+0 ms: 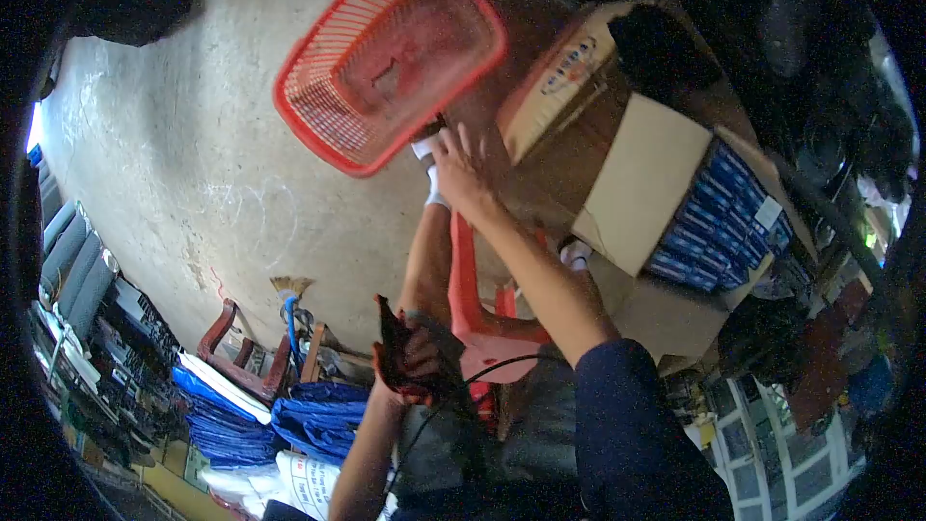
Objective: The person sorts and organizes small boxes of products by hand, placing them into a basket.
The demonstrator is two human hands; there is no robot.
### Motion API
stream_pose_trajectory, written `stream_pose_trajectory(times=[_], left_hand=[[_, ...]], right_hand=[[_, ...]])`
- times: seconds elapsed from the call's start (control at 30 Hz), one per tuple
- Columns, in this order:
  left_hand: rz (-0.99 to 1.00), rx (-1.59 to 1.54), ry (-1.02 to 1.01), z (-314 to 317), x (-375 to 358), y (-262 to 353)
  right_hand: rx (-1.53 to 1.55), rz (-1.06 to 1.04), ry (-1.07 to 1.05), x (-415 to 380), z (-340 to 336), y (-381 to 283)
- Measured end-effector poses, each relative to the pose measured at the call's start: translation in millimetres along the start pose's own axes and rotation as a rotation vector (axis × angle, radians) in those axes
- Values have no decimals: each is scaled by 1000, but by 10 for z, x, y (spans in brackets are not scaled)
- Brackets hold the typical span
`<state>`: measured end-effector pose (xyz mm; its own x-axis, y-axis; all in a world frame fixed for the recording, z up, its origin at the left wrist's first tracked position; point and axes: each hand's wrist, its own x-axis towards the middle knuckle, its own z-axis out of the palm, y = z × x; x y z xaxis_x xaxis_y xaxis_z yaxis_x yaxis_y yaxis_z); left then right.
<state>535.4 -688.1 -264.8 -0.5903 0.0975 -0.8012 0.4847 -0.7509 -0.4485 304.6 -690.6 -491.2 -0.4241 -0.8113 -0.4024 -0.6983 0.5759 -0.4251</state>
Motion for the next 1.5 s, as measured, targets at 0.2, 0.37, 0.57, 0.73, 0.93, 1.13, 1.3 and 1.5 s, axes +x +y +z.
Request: stream_pose_trajectory(times=[0.2, 0.37, 0.57, 0.73, 0.93, 1.13, 1.3, 1.5], left_hand=[[-57, 48, -65, -162, 64, -206], [-50, 184, -174, -42, 118, -316], [-38, 468, -353, 170, 304, -277], [-33, 679, -348, 91, 562, -288], [-67, 886, -602, -184, 943, -97], [300, 1220, -433, -289, 849, -465], [380, 1514, -447, -485, 645, -676], [493, 1966, -718, -957, 533, -1468]], right_hand=[[487, 269, -256, -2003, 462, 285], [200, 274, -466, -3681, 936, 436], [311, 355, -254, -4082, 1099, 637], [354, 150, -285, -4321, 1722, 785], [507, 396, -540, -4056, 1733, 852], [294, 115, -32, -3617, 1073, 785], [602, 111, 204, -4084, 16, 449], [1977, 160, 85, -4356, 278, 694]])
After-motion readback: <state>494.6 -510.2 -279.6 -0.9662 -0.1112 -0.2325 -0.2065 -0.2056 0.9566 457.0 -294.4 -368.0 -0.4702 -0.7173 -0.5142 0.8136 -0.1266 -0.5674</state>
